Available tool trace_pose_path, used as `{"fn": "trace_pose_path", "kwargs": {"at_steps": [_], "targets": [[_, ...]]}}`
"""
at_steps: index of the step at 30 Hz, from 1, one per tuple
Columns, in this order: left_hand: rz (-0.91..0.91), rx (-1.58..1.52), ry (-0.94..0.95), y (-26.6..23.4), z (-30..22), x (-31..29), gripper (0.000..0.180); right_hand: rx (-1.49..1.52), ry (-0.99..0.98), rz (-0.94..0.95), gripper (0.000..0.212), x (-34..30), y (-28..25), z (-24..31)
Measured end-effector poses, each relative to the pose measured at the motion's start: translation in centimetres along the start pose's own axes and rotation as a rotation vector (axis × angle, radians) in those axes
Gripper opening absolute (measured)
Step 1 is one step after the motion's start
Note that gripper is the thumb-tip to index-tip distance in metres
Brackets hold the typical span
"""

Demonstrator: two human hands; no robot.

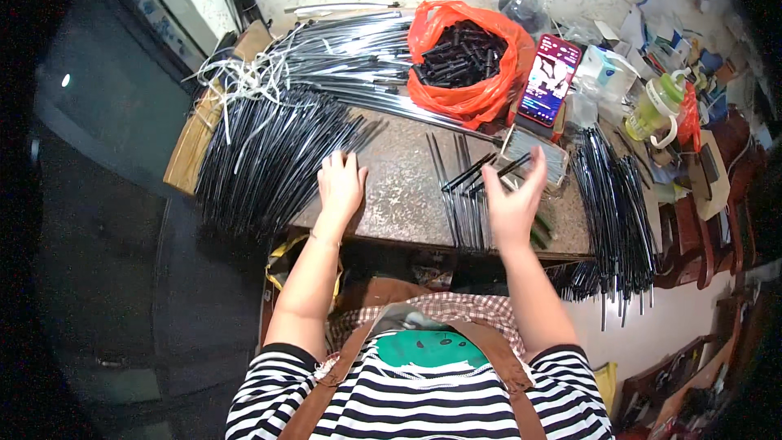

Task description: The person is assembling cable components by grouping black tubes and inserting them into a metal connector sleeve using pliers.

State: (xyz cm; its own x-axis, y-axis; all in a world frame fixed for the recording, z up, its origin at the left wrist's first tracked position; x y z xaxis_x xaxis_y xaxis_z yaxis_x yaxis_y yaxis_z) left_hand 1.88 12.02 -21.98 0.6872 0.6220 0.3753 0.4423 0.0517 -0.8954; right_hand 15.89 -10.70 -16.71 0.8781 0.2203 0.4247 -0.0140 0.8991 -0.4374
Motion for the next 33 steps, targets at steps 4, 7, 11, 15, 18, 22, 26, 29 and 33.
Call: {"fn": "trace_pose_path", "kwargs": {"at_steps": [4,7,11,15,18,22,26,29,33], "targets": [[-0.02,-0.082,0.213,-0.4,-3.3,-2.7,0.038,-0.393,-0.635,0.208,0.039,-6.4,0.9,5.5],[0.13,-0.277,0.342,-0.5,-5.8,-6.2,0.054,-0.153,-0.673,0.387,0.013,-8.0,2.1,4.3],[0.086,-0.398,0.48,-1.7,-6.2,-8.7,0.025,0.073,-0.366,0.438,0.011,-7.0,2.0,3.1],[-0.089,-0.667,0.446,-5.5,-7.3,-8.5,0.017,0.247,0.035,0.568,0.017,-6.9,3.7,1.8],[-0.116,-0.746,0.537,-7.6,-9.3,-8.6,0.021,0.615,0.276,0.666,0.021,-7.7,3.7,2.8],[0.226,-1.57,0.275,-7.0,-9.2,-7.7,0.025,0.417,-0.305,0.673,0.027,-8.3,0.9,8.6],[0.076,-1.687,0.251,-8.4,-7.9,-6.2,0.021,0.282,-0.659,0.585,0.043,-9.9,-0.8,10.5],[-0.163,-1.593,0.308,-7.9,-7.6,-3.8,0.015,0.038,-0.816,0.633,0.044,-12.4,1.6,7.8],[0.01,-1.283,0.313,-2.7,-6.7,-2.3,0.013,0.089,-0.333,0.513,0.035,-7.7,1.6,2.6]]}}
Point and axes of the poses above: each hand's wrist, its own x-axis towards the middle knuckle, its own y-axis out of the palm, z = x × y, the point moved 9 cm from there along x, towards the middle knuckle, and after that the axes turned 5 degrees about -x, right-handed, at the moved point
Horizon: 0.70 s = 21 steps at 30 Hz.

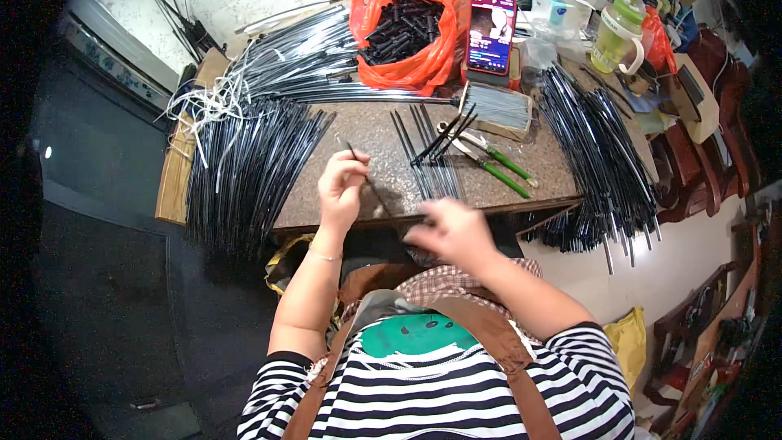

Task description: The person is assembling cable components by grouping black tubes and inserting them into a metal connector sleeve using pliers.

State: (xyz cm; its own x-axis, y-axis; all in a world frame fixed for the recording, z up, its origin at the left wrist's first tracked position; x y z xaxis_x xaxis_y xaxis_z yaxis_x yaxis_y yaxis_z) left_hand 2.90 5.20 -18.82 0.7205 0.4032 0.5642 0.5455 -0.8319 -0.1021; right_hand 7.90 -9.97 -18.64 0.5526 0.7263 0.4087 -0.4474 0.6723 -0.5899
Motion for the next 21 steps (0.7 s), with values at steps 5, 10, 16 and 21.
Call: {"fn": "trace_pose_path", "kwargs": {"at_steps": [5,10,16,21], "targets": [[0.373,0.298,-0.117,5.7,3.8,-0.2,0.026,-0.003,0.564,0.074,0.025,-0.1,-0.4,-7.7],[0.526,0.465,-0.095,9.0,3.8,-0.4,0.032,0.453,0.815,0.34,0.02,-0.6,3.9,-8.1],[0.593,0.382,-0.11,8.0,3.9,-1.1,0.039,0.641,0.78,0.404,0.017,-1.5,5.5,-8.9],[0.009,0.177,-0.211,-2.2,4.5,-0.8,0.022,0.482,0.776,0.504,0.017,-2.4,1.6,-9.3]]}}
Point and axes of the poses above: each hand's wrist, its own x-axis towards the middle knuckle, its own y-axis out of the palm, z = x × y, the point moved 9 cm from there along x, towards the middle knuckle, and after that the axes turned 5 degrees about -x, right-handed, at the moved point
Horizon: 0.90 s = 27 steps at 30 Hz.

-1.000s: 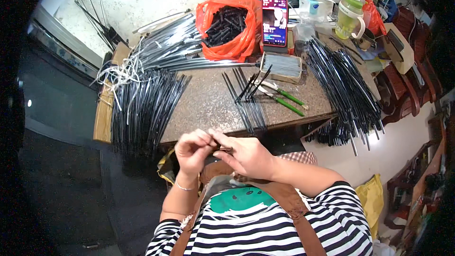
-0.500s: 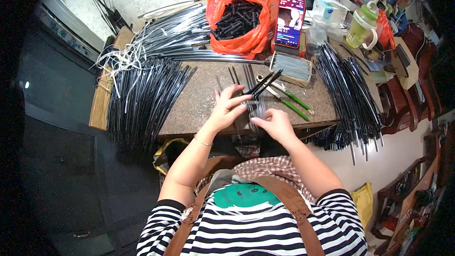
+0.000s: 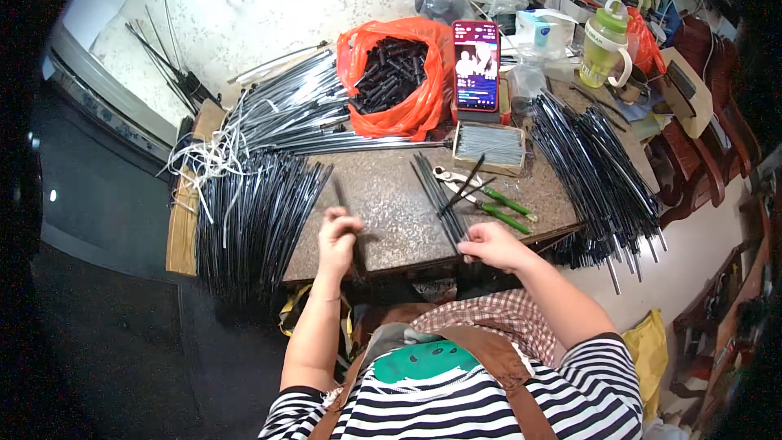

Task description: The person is assembling cable components by grouping black tubes and inserting them into a metal connector sleeve using pliers.

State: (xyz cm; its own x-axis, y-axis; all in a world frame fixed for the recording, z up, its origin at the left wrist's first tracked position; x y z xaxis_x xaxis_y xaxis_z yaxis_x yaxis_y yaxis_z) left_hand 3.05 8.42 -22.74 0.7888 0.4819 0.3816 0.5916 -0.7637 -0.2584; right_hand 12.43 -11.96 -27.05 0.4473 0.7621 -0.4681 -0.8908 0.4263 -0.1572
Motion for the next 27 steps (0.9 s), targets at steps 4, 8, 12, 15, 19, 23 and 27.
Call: {"fn": "trace_pose_path", "kwargs": {"at_steps": [4,8,12,15,19,23,27], "targets": [[-0.264,-0.393,-0.121,-0.9,0.1,-1.1,0.015,0.094,-0.005,0.19,0.017,0.7,2.5,1.6],[0.309,0.101,-0.096,5.5,-1.2,-0.1,0.019,0.006,-0.031,-0.142,0.016,3.3,2.9,1.8],[0.439,0.247,0.025,7.9,-1.6,0.2,0.031,0.206,-0.011,0.062,0.017,3.3,4.2,1.5],[0.479,0.307,0.023,9.7,-1.7,0.4,0.034,0.285,-0.02,0.056,0.015,3.2,5.0,1.0],[0.498,0.275,0.046,10.2,-1.7,0.4,0.036,0.223,-0.047,0.001,0.015,3.1,3.9,1.1],[0.511,0.29,0.076,10.3,-2.5,0.4,0.036,0.172,-0.052,0.023,0.015,3.3,5.5,1.1],[0.556,0.218,0.098,9.9,-2.0,0.3,0.033,0.259,-0.032,-0.026,0.012,3.4,5.2,1.8]]}}
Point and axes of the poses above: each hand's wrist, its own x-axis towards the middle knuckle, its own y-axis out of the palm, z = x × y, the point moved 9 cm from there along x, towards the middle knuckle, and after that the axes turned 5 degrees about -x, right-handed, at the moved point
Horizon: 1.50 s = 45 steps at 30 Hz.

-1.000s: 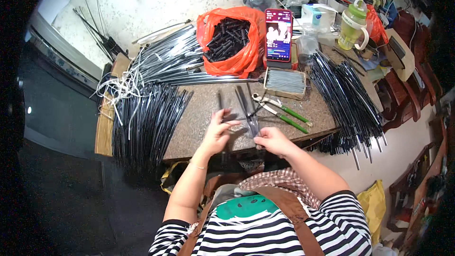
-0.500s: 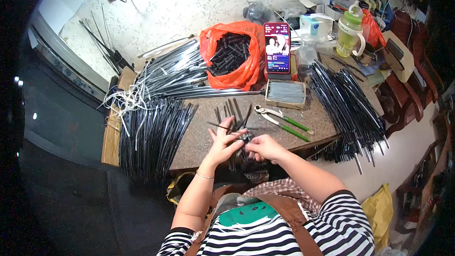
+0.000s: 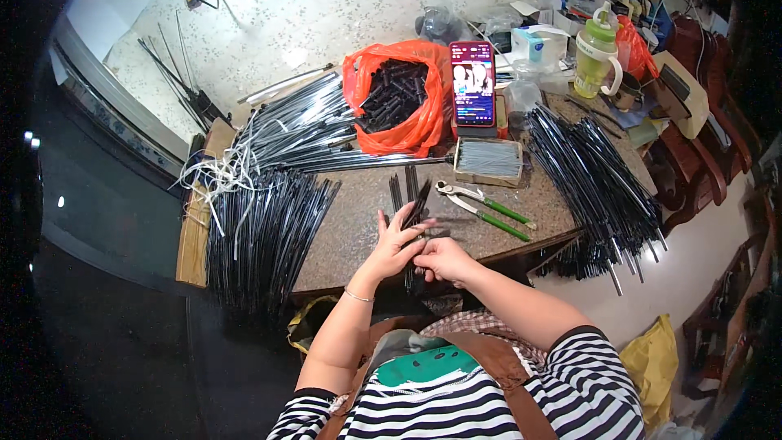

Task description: The person is assembling cable components by grouping black tubes and inserting them into a metal connector sleeve using pliers.

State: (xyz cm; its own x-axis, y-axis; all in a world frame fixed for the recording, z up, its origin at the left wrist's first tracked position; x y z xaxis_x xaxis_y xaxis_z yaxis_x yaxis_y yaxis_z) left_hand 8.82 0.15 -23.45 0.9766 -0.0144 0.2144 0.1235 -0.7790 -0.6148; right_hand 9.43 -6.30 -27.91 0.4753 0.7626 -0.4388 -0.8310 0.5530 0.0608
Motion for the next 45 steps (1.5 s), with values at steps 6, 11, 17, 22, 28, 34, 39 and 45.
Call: {"fn": "trace_pose_path", "kwargs": {"at_steps": [6,11,17,22,28,34,39,45], "targets": [[-0.275,-0.239,0.049,-4.6,2.3,-3.3,0.037,-0.173,-0.05,0.006,0.014,-1.1,-3.3,0.1],[-0.531,-0.448,-0.062,-5.7,2.6,-4.9,0.015,-0.267,-0.081,-0.025,0.012,-1.3,-4.6,0.6],[-0.057,-0.078,-0.102,-0.8,1.6,-0.3,0.024,-0.103,-0.064,-0.035,0.016,0.2,-2.3,0.2],[-0.019,0.081,-0.031,0.4,0.4,0.5,0.031,-0.117,-0.052,-0.002,0.013,-0.2,-1.6,0.4],[-0.279,-0.334,0.083,-3.5,2.1,-1.6,0.03,-0.32,-0.104,-0.163,0.012,-1.3,-6.2,0.8],[-0.326,-0.463,0.058,-3.8,-0.3,0.2,0.008,-0.324,-0.161,0.009,0.016,-0.9,-3.2,1.7],[-0.599,-0.578,-0.193,-8.4,4.7,-4.4,0.003,-0.413,-0.158,-0.014,0.014,-3.0,-7.7,2.2],[-0.619,-0.722,0.028,-7.1,1.9,-3.6,0.007,-0.259,-0.137,0.041,0.015,-2.7,-5.9,1.9]]}}
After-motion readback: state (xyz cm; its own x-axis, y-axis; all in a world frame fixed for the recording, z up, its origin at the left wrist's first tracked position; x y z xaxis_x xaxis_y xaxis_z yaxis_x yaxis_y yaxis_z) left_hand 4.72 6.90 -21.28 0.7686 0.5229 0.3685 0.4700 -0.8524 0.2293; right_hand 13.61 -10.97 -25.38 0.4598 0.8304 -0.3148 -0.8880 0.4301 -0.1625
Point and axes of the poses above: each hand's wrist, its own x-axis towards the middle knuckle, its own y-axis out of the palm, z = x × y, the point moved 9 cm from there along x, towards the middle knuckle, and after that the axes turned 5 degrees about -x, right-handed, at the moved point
